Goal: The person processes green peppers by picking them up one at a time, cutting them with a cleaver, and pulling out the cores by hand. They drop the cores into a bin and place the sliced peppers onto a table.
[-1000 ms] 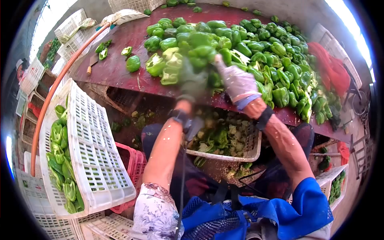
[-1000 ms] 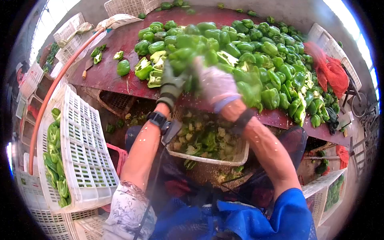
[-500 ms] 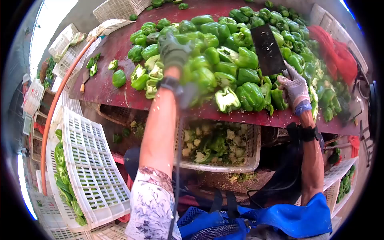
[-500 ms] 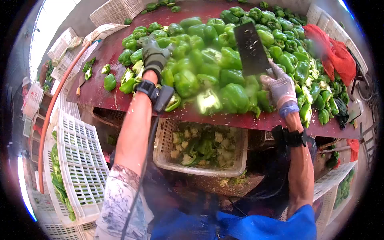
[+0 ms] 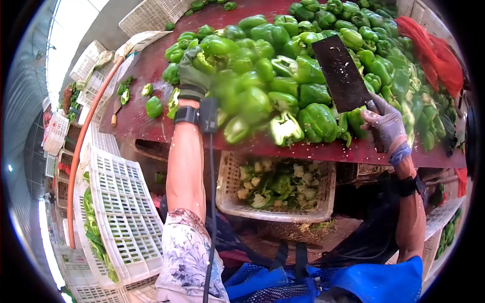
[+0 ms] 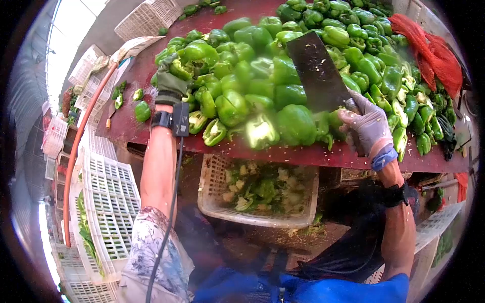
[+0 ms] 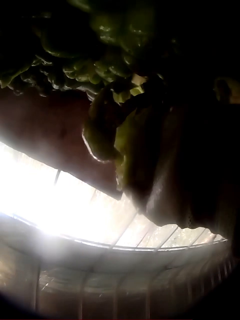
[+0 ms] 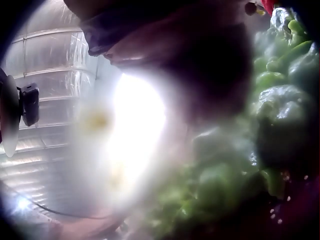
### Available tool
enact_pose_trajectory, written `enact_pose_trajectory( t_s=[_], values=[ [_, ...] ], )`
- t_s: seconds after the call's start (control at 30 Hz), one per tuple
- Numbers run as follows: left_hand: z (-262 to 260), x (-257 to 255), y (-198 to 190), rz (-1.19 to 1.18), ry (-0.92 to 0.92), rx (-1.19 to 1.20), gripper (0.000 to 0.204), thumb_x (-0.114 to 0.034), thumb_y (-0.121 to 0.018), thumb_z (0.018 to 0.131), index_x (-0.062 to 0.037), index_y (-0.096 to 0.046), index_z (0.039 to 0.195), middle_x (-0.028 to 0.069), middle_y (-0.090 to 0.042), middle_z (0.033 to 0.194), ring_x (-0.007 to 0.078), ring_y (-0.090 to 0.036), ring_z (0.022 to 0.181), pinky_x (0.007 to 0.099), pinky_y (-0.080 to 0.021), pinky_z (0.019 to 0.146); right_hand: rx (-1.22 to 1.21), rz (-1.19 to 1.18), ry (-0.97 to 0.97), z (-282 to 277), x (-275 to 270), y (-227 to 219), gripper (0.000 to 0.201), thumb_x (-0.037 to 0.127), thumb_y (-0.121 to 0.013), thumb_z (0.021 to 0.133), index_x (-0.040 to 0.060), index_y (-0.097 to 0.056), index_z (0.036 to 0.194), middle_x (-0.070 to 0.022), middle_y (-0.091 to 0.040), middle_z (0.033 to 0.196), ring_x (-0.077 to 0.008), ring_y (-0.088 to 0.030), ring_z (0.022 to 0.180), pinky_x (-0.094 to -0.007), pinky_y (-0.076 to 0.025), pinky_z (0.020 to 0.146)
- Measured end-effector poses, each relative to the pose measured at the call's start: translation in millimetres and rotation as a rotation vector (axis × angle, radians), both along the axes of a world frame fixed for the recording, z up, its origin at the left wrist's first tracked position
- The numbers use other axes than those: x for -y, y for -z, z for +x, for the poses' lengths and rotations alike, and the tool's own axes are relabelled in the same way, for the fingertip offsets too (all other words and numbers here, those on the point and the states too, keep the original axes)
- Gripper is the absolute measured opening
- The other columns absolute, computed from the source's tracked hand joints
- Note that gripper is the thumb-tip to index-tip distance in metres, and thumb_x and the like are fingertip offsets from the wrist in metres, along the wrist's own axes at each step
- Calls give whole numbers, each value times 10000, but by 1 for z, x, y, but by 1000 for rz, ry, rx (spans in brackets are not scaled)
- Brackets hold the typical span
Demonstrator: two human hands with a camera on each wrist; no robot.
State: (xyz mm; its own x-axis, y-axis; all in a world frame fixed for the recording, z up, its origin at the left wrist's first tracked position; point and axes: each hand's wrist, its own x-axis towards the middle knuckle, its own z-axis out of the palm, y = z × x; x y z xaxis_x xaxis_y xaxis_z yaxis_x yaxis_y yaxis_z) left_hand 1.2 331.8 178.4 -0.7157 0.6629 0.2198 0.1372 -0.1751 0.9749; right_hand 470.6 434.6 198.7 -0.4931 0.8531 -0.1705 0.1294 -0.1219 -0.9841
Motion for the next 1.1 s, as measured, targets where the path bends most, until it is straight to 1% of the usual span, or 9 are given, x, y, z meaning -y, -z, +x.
enact_pose_trajectory(
  t_s=[0.33,0.43,0.47,0.53,0.63,0.73,0.83,0.9,1.1],
  values=[
    [110,87,0,351,342,519,321,-189,-559,900,-12,-596,1165,163,-620,1134,287,-601,1054,396,-491,945,-5,-144,-14,4,-31,11,458,246,-615,927,107,-478,1342,-28,-585,635,-107,-527,433,-270,-420,353],
    [138,99,-2,378,435,599,321,-190,-558,901,-13,-597,1166,158,-624,1134,281,-604,1054,395,-494,944,396,163,-2,2,-58,33,475,285,-627,913,112,-488,1333,-66,-599,647,-175,-569,478,-334,-478,431],
    [147,103,-3,382,467,621,321,-190,-558,902,-13,-597,1167,156,-625,1134,280,-605,1054,395,-495,944,790,873,79,-1,-57,37,482,305,-652,887,113,-513,1307,-122,-648,791,-282,-646,670,-403,-533,618],
    [167,110,-4,386,529,671,321,-190,-558,903,-14,-597,1168,153,-627,1135,276,-606,1053,395,-497,944,983,1156,136,-10,-13,0,530,319,-718,802,119,-569,1270,-171,-618,1142,-329,-617,1020,-435,-509,848],
    [200,113,-2,389,625,743,320,-190,-557,904,-15,-598,1169,147,-630,1135,271,-609,1053,394,-500,943,236,1369,-113,-46,32,-16,681,252,-804,712,107,-531,1319,-155,-593,1217,-279,-583,1114,-376,-473,1002],
    [233,112,5,373,704,803,320,-191,-557,906,-17,-599,1171,142,-633,1136,265,-612,1052,393,-503,942,-93,1111,-480,-68,91,-20,1049,71,-860,567,109,-321,1466,-192,-484,1366,-321,-471,1258,-373,-422,1075],
    [248,116,14,347,749,854,320,-191,-557,907,-18,-600,1172,137,-636,1137,260,-615,1052,393,-506,941,-28,802,-585,-54,95,-16,840,80,-792,690,136,-404,1433,-159,-593,1247,-269,-615,1065,-357,-521,958],
    [246,128,21,329,756,902,319,-191,-556,908,-19,-601,1173,133,-638,1137,256,-617,1052,392,-508,940,-361,140,-554,-57,77,8,529,108,-729,815,122,-540,1309,-66,-673,1073,-168,-663,878,-335,-583,794],
    [250,150,33,244,717,1079,341,-187,-567,898,-10,-592,1189,126,-643,1140,247,-622,1052,389,-513,937,-343,-224,-393,-53,70,39,305,244,-602,934,22,-611,1143,-98,-682,919,-177,-656,699,-316,-545,559]
  ],
)
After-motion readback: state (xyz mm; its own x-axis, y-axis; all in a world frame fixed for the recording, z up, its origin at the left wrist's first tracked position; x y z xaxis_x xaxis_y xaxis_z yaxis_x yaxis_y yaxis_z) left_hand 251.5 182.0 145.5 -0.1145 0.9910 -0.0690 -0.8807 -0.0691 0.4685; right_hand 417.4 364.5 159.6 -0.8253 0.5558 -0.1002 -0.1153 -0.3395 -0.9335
